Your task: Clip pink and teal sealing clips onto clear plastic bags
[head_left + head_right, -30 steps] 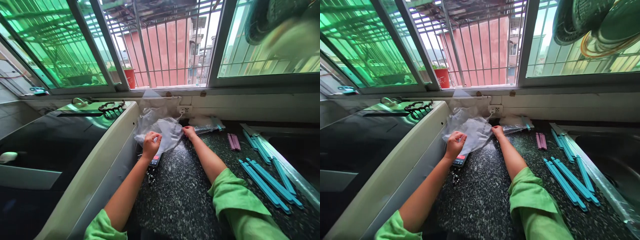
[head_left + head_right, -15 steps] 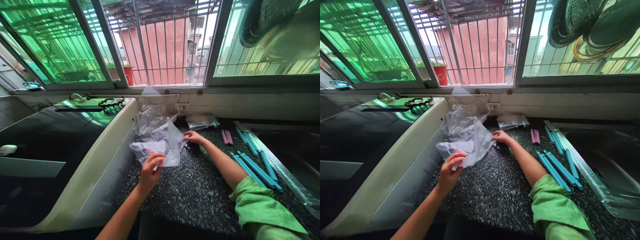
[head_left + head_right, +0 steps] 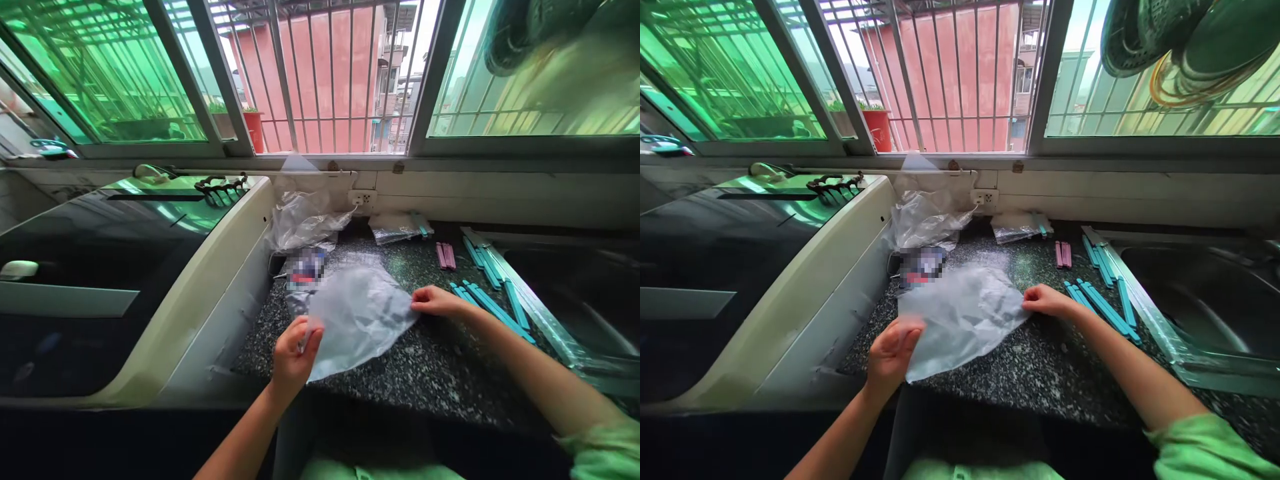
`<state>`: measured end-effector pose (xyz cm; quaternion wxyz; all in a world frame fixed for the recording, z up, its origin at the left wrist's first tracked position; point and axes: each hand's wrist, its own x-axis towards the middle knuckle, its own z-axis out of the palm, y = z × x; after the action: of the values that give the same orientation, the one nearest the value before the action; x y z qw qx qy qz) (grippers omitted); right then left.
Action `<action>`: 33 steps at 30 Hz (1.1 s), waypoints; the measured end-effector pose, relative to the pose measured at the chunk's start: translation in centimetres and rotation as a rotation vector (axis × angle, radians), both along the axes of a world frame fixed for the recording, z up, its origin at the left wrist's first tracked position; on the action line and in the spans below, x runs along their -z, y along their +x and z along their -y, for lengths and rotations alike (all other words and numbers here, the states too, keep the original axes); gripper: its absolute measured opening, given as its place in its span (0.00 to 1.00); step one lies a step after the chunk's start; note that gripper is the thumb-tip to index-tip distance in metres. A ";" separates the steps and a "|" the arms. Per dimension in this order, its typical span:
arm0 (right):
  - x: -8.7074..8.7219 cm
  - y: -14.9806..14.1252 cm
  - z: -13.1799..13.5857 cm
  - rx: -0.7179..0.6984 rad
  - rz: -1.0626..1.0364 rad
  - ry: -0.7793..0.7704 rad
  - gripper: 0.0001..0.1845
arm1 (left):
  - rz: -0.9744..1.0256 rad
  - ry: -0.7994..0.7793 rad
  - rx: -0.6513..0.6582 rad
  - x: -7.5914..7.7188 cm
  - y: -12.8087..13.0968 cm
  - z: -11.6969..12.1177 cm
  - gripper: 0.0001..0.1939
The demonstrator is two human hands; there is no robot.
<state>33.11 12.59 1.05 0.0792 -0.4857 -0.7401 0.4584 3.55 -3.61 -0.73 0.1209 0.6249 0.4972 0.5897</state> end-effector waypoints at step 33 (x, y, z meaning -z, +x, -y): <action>2.0 8.7 7.2 0.500 0.231 0.216 0.14 | -0.843 -0.105 0.366 3.7 4.3 -0.3 0.17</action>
<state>41.77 5.37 -0.98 0.1562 -0.6907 -0.6460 0.2850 7.88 -3.33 -4.47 0.0418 0.8807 0.4137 0.2270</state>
